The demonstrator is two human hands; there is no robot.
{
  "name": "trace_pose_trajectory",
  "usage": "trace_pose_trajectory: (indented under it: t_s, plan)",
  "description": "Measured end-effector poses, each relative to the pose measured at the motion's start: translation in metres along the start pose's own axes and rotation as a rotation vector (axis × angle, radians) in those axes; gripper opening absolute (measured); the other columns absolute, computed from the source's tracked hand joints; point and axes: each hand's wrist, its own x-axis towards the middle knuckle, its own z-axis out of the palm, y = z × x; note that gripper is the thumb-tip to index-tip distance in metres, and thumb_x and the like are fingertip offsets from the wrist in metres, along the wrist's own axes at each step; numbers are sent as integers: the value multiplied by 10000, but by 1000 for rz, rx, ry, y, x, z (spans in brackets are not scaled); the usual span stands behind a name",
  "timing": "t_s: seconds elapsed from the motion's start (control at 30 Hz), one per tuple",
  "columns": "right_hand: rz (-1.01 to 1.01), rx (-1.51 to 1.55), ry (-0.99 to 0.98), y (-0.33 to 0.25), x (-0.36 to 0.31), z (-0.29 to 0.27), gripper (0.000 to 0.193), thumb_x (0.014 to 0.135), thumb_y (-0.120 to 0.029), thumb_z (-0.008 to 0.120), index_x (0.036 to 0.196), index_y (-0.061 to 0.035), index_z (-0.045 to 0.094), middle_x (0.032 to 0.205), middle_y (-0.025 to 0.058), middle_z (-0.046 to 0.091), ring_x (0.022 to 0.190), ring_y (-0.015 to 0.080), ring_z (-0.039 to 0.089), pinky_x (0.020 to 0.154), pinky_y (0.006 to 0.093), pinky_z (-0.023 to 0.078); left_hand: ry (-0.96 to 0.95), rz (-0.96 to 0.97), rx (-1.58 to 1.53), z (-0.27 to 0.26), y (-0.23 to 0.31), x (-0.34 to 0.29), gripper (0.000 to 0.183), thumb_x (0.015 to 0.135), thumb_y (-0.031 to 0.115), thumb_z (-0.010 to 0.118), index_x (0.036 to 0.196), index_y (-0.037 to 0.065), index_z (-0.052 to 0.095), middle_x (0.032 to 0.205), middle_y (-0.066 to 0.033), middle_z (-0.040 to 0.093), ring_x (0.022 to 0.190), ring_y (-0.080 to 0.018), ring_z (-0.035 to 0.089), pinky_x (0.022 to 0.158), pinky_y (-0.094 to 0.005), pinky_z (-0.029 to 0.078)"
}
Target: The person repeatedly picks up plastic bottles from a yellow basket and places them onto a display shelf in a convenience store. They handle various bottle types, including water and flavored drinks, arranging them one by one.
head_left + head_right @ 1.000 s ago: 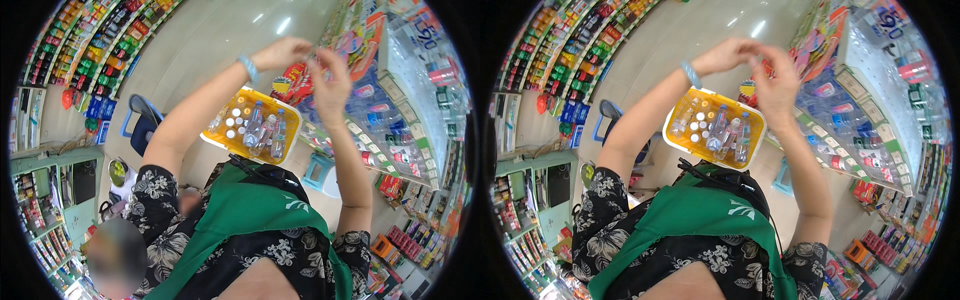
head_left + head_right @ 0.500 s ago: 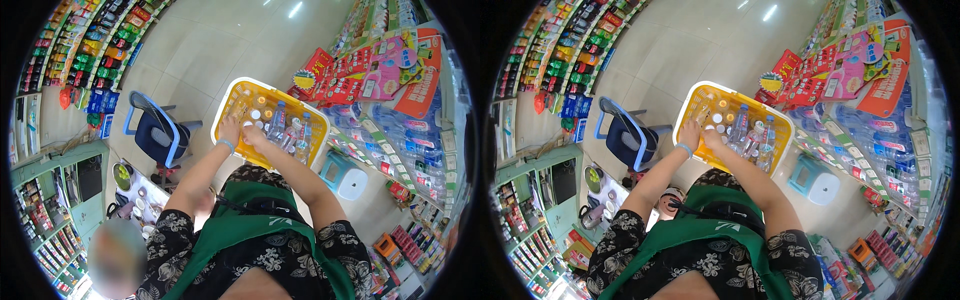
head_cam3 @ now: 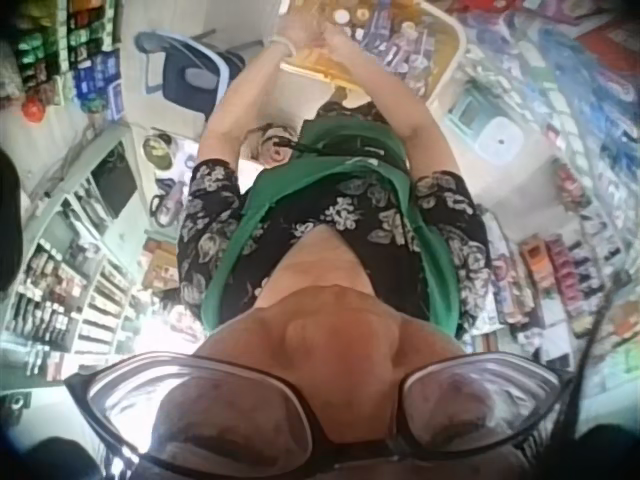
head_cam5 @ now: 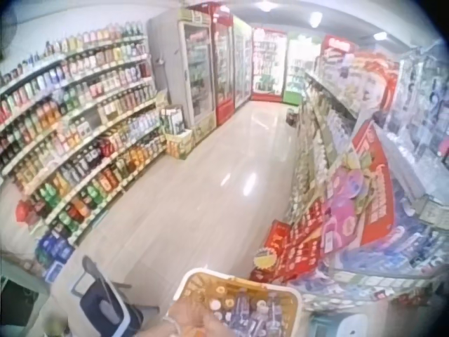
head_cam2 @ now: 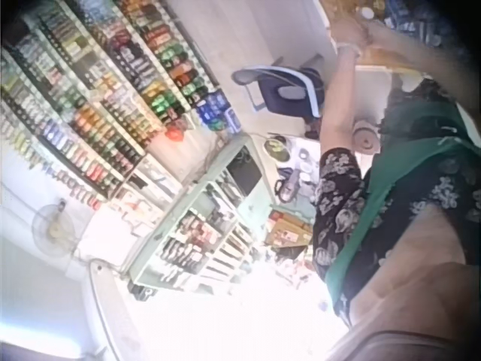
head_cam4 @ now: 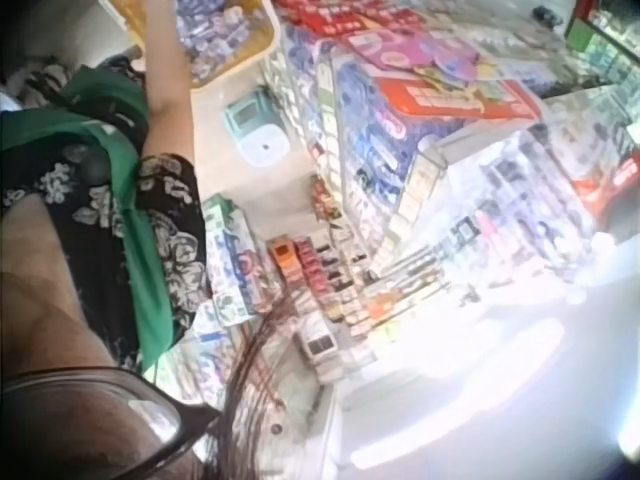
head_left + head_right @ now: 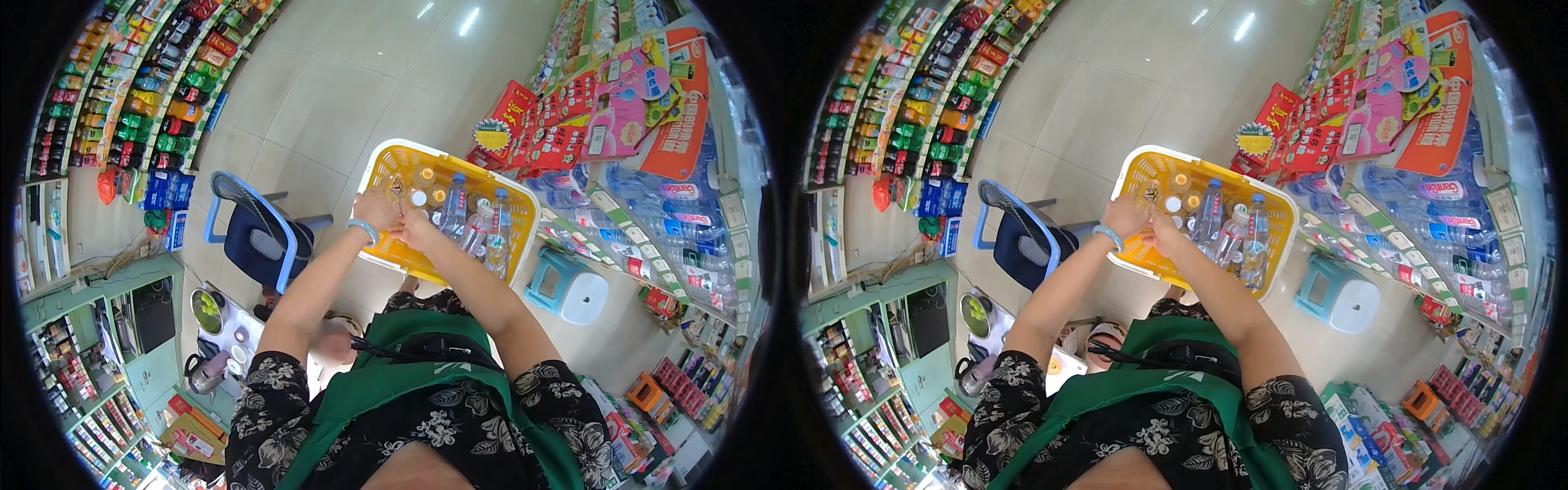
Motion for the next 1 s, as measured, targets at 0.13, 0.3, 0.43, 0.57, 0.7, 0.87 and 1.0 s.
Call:
trace_pose_trajectory:
  t_s: [0.13,0.3,0.43,0.57,0.7,0.87,1.0]
  plan:
    - [-7,181,-58,-26,-30,11,475,948,-472,387,1178,-69,486,1090,123,568,981,298,557,885,482,456,-184,-121,-464,-59,3,-28,346,738,248,622,922,-44,594,809,-196,645,781,-332,635,698,-379,494]
    - [-80,250,-233,-61,-115,25,564,820,-524,602,1184,-108,486,1148,137,558,961,315,569,745,492,493,56,265,-476,-122,33,-107,520,685,197,638,1106,-78,505,963,-222,601,911,-339,591,799,-367,471]
    - [-429,85,-172,-113,-244,41,592,763,-472,694,1157,-97,460,1038,98,576,932,292,578,705,531,488,309,494,-375,-175,76,-160,714,662,112,664,1289,-38,357,1248,-221,444,1171,-371,421,996,-420,338]
    - [-1040,124,-37,-160,-381,39,563,727,-171,767,1148,-48,413,1041,75,563,939,191,567,737,397,517,488,830,-402,-229,145,-183,816,652,68,694,1351,-9,281,1350,-201,346,1251,-363,339,1048,-428,283]
    - [-1658,-112,21,-199,-471,5,647,672,-57,783,1188,-50,393,1049,60,562,991,156,548,819,309,494,513,1194,-545,-271,228,-186,736,750,44,627,1385,6,255,1426,-206,284,1325,-356,280,1090,-398,230]
    - [-1965,-379,459,-243,-559,-41,591,701,-19,743,1190,5,413,1068,118,604,974,173,587,825,297,499,46,1504,-975,-306,342,-148,582,876,46,478,1409,-6,251,1478,-161,249,1364,-221,244,1096,-313,204]
    - [-2054,-458,680,-274,-565,-86,656,655,-71,787,1197,22,428,1033,98,602,915,158,591,786,280,495,12,1484,-998,-297,402,-120,583,890,73,468,1417,-3,231,1478,-158,250,1363,-202,241,1090,-289,206]
